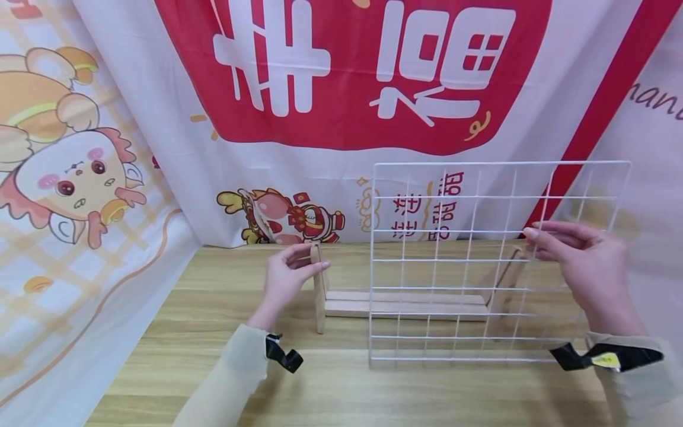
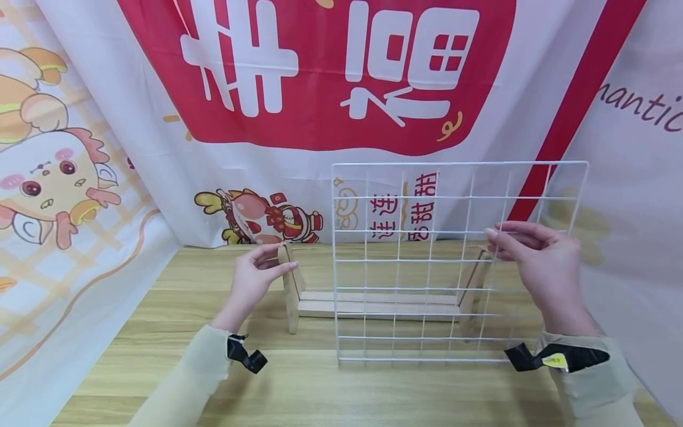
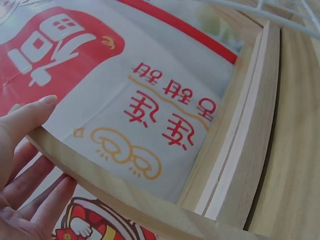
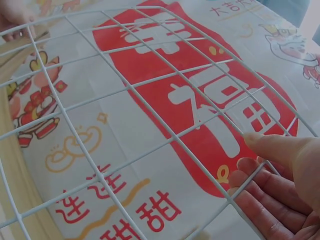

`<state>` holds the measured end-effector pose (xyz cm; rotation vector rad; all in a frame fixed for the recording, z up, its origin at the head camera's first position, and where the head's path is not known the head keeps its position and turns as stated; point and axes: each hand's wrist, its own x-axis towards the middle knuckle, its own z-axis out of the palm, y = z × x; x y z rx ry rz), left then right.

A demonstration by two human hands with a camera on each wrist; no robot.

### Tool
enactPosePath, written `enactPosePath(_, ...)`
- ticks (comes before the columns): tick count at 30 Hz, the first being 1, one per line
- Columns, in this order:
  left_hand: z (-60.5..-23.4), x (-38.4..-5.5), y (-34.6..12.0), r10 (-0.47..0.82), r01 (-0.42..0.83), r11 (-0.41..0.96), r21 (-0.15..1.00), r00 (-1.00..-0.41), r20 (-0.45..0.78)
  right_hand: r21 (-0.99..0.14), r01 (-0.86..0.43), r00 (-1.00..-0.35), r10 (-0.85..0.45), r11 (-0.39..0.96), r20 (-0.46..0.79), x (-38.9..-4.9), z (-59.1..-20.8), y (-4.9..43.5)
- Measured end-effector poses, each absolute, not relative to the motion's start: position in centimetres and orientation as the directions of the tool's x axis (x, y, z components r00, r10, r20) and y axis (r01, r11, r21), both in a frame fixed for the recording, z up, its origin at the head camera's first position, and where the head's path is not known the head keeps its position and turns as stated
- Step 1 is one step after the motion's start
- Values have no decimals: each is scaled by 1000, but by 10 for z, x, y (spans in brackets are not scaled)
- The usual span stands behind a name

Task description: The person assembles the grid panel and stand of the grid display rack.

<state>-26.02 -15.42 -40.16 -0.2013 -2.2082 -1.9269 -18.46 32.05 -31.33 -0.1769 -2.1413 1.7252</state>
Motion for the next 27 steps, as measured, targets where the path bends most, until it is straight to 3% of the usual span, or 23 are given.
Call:
enactPosePath(6, -403, -254, -150, -38, 230, 127, 965, -971, 236, -927, -56, -924, 334, 370, 189, -186, -300, 315)
enactPosePath(14, -405, -253, -152, -18, 250, 165, 954, -966, 257, -969, -129, -932, 308, 209, 190, -196, -284, 299)
enactPosePath(18, -404, -252, -153, -13, 253, 191, 948, -965, 261, -974, -122, -938, 299, 193, 177, -204, -274, 290)
enactPosePath(27, -406, -252, -155, 14, 270, 196, 943, -962, 273, -934, -98, -942, 272, 344, 199, -219, -254, 276)
